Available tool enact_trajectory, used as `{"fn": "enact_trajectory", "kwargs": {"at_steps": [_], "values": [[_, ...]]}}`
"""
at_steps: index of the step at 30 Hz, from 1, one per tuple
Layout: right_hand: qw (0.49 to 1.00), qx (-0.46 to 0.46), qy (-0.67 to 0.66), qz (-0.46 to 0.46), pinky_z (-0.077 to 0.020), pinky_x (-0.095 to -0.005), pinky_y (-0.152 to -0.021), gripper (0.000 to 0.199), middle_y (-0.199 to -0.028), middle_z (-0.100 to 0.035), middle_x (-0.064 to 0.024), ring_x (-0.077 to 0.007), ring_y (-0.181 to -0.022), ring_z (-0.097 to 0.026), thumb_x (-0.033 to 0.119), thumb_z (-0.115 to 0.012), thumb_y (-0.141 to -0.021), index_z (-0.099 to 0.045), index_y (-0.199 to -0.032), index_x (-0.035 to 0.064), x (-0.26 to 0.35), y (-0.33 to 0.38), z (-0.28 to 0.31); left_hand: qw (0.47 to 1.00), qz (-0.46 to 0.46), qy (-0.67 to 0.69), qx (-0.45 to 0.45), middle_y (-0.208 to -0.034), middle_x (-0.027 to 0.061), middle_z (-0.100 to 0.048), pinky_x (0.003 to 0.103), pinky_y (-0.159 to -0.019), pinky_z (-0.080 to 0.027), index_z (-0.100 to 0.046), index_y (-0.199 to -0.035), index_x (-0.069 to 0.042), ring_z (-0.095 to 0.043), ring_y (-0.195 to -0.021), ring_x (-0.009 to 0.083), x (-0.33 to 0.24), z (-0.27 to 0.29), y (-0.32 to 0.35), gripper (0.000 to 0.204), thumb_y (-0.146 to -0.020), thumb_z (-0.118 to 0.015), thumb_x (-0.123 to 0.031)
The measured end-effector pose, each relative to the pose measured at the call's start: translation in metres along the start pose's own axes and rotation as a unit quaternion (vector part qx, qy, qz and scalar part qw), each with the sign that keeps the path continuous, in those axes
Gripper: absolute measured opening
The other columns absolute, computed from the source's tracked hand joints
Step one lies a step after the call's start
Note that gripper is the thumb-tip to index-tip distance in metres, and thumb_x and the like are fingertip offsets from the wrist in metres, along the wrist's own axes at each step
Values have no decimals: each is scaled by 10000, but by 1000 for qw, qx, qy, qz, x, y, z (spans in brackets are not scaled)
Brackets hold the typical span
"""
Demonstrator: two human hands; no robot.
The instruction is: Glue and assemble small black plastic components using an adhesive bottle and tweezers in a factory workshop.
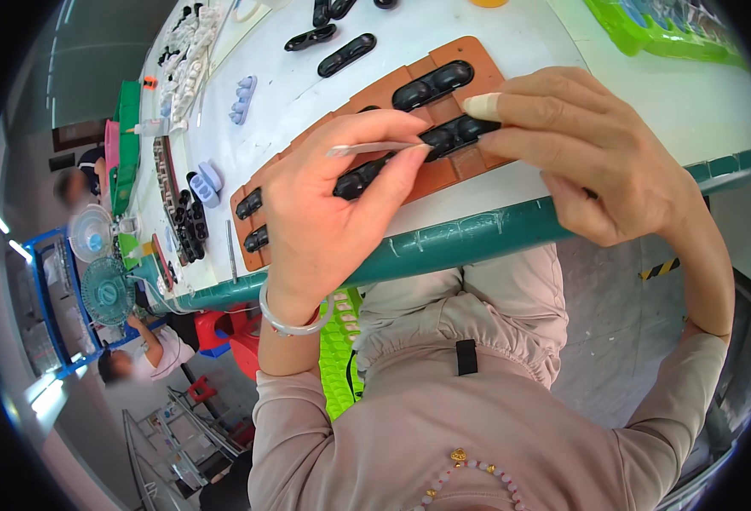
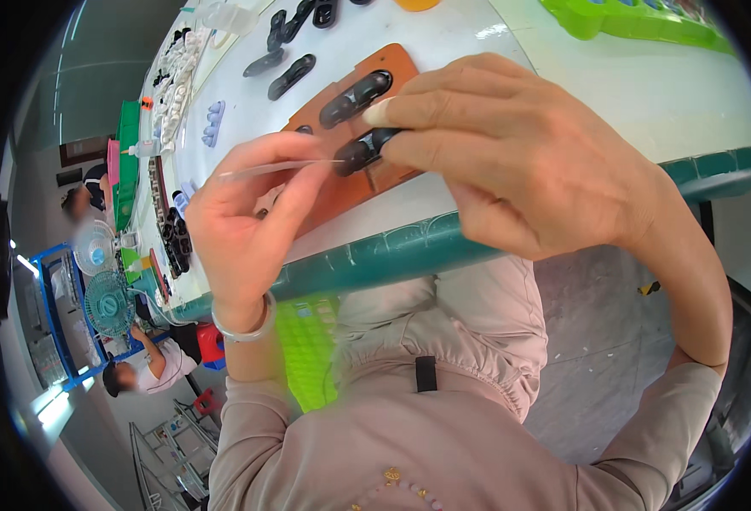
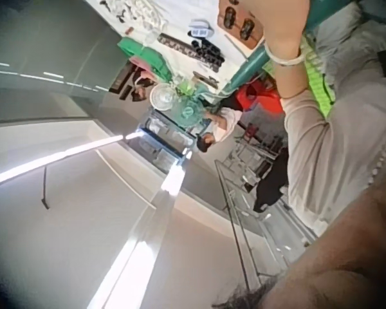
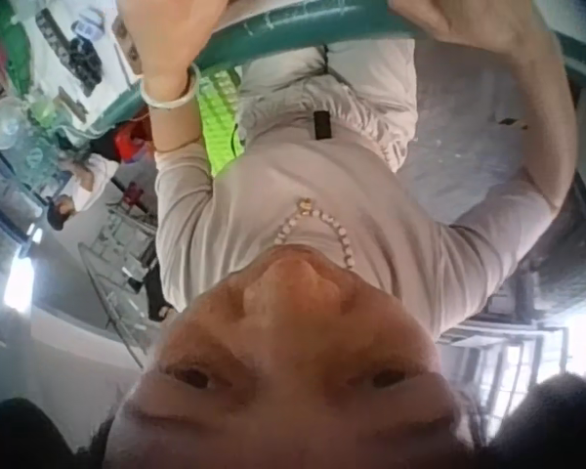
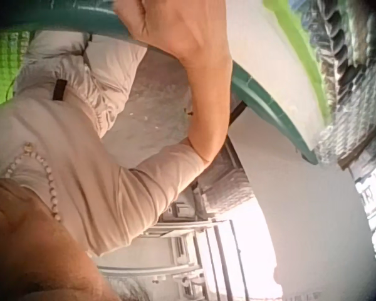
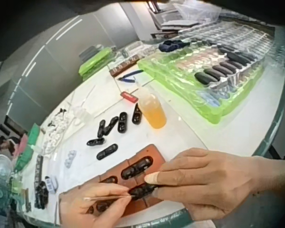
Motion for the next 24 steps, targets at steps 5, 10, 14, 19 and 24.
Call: {"fn": "enact_trajectory", "kwargs": {"at_steps": [5, 10, 14, 19, 24], "values": [[999, 28, 36, 22, -479, -472, -970, 485, -1198, -608, -165, -345, -1121, -592, -5, -572, -577, -633, -1057, -44, 8, -7, -24, 998, -29, -59, 15, -858, 73, -693, 239, -620, -534, -682, -929, -21, -676, -722, 134, -3, -9, 1, 191, -755, -707, 54], [998, 12, 55, 19, -469, -465, -992, 476, -1203, -604, -155, -315, -1145, -578, 8, -598, -572, -645, -1044, -38, 9, -5, -25, 994, -63, -92, 3, -828, 67, -688, 249, -595, -521, -690, -918, -40, -665, -710, 154, -9, -11, 3, 208, -733, -716, 52], [997, 9, 75, 20, -460, -461, -1001, 471, -1200, -608, -144, -289, -1158, -571, 1, -601, -574, -649, -1042, -31, 11, -6, -27, 980, -137, -147, 2, -833, 65, -691, 243, -588, -515, -692, -917, -45, -662, -713, 163, -21, -13, 3, 217, -726, -714, 56], [994, 16, 106, 21, -457, -452, -1000, 450, -1176, -613, -132, -271, -1130, -579, 15, -615, -589, -649, -1036, -18, 15, -8, -27, 985, -109, -130, 15, -831, 76, -691, 229, -607, -515, -691, -918, -42, -669, -719, 159, -18, -13, 3, 216, -728, -716, 57], [993, 22, 107, 33, -455, -447, -992, 453, -1150, -615, -119, -263, -1093, -589, 36, -626, -592, -645, -1043, -4, 19, -14, -32, 990, 64, 117, -33, -929, 94, -693, 229, -724, -555, -659, -1007, 19, -666, -797, 113, 22, 10, 8, 205, -812, -670, 80]]}}
Point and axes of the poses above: each hand's wrist, its own y-axis away from the middle knuckle, its own z-axis out of the back of the hand, x = y × z, the point moved 10 cm from there along -y, towards the middle knuckle
